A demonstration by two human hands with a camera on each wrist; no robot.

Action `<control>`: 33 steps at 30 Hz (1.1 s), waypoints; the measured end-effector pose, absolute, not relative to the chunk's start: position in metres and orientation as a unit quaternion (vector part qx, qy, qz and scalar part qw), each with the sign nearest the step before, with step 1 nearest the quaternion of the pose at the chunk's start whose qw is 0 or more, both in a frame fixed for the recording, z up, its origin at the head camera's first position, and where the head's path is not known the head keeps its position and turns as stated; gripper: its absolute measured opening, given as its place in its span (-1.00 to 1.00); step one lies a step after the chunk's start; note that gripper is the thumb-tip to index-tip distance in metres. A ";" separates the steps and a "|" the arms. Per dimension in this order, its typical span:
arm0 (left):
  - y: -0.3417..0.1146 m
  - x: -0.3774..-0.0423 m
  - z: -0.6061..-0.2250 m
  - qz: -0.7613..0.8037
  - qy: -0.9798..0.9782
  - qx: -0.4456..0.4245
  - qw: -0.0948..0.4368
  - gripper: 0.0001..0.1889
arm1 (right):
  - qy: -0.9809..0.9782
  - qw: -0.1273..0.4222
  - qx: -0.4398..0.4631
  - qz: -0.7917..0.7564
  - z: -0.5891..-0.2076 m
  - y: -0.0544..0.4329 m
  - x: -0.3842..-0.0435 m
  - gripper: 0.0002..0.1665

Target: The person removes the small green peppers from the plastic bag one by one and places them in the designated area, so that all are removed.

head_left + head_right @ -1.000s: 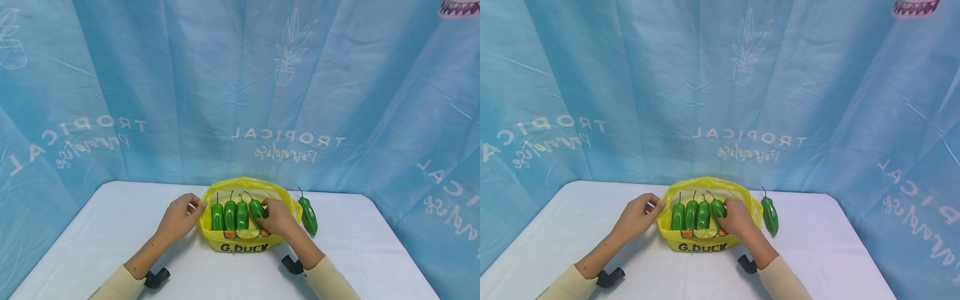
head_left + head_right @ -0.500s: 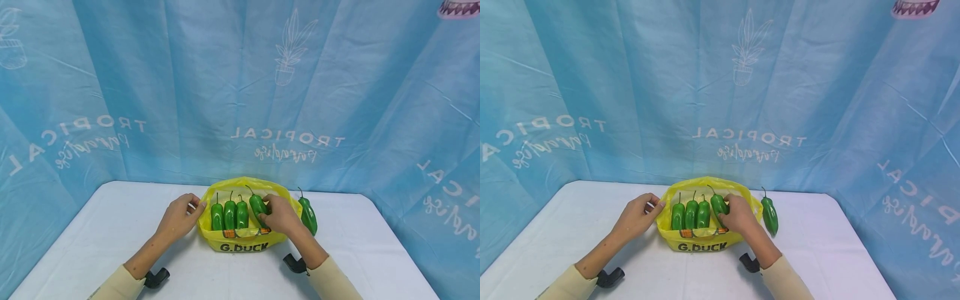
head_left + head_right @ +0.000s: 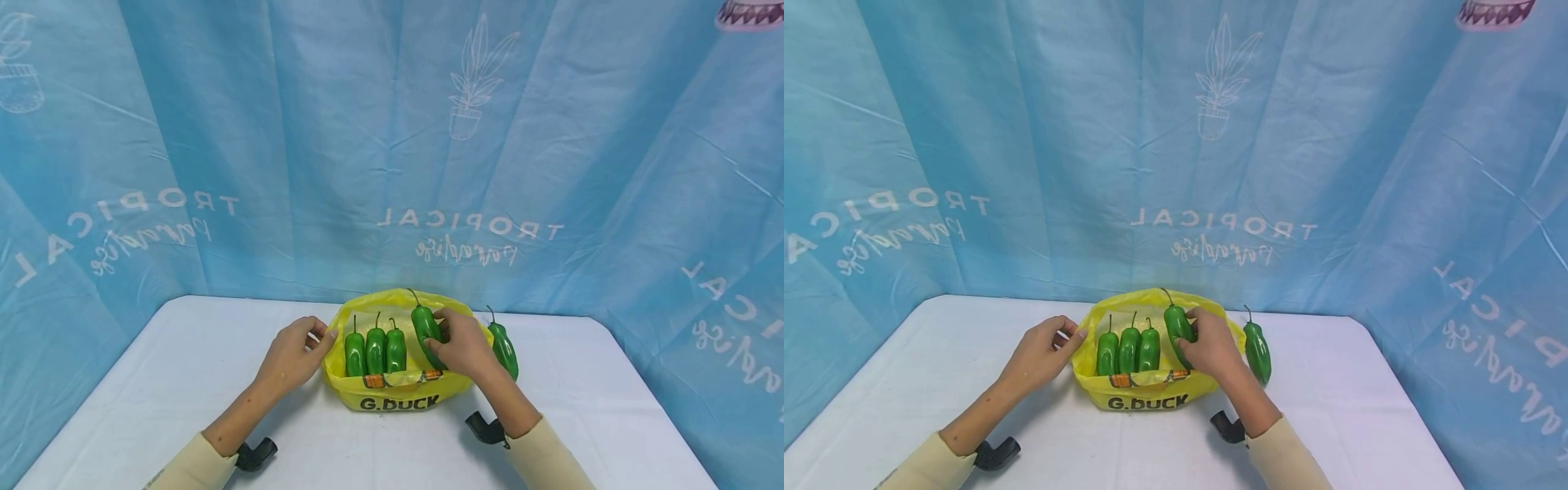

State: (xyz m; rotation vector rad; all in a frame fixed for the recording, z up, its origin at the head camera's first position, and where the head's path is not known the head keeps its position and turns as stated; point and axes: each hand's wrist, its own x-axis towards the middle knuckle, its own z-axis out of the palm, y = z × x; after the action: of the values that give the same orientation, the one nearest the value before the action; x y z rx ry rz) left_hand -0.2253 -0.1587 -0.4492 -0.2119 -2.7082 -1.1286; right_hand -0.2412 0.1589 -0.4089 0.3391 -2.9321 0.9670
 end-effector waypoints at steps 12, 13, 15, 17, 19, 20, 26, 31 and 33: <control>-0.158 -0.225 -0.448 -0.379 -0.918 -0.070 0.098 -0.75 | -0.928 0.049 0.095 0.357 -0.403 0.164 -0.242 -0.35; -0.158 -0.225 -0.448 -0.379 -0.918 -0.070 0.098 -0.76 | -0.927 0.050 0.095 0.359 -0.402 0.165 -0.242 -0.35; -0.158 -0.224 -0.448 -0.378 -0.918 -0.069 0.098 -0.76 | -0.925 0.054 0.094 0.365 -0.402 0.167 -0.243 -0.35; -0.158 -0.224 -0.447 -0.379 -0.918 -0.070 0.098 -0.76 | -0.923 0.056 0.093 0.368 -0.400 0.169 -0.242 -0.35; -0.158 -0.224 -0.447 -0.379 -0.918 -0.070 0.098 -0.76 | -0.922 0.057 0.091 0.371 -0.397 0.171 -0.241 -0.35; -0.158 -0.224 -0.447 -0.378 -0.918 -0.071 0.098 -0.76 | -0.923 0.057 0.088 0.371 -0.395 0.172 -0.241 -0.36; -0.158 -0.225 -0.448 -0.379 -0.918 -0.072 0.095 -0.76 | -0.926 0.056 0.074 0.365 -0.388 0.180 -0.238 -0.37; -0.158 -0.224 -0.448 -0.378 -0.918 -0.072 0.094 -0.75 | -0.926 0.061 0.066 0.368 -0.385 0.188 -0.236 -0.37; -0.158 -0.224 -0.448 -0.378 -0.918 -0.072 0.094 -0.75 | -0.926 0.065 0.063 0.367 -0.385 0.191 -0.236 -0.37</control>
State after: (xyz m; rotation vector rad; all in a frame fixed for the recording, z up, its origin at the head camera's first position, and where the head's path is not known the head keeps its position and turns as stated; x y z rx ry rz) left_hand -0.2243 -0.1578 -0.4477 -0.2135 -2.7252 -1.1202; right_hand -0.2361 0.1915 -0.3852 0.1898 -2.7941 1.1072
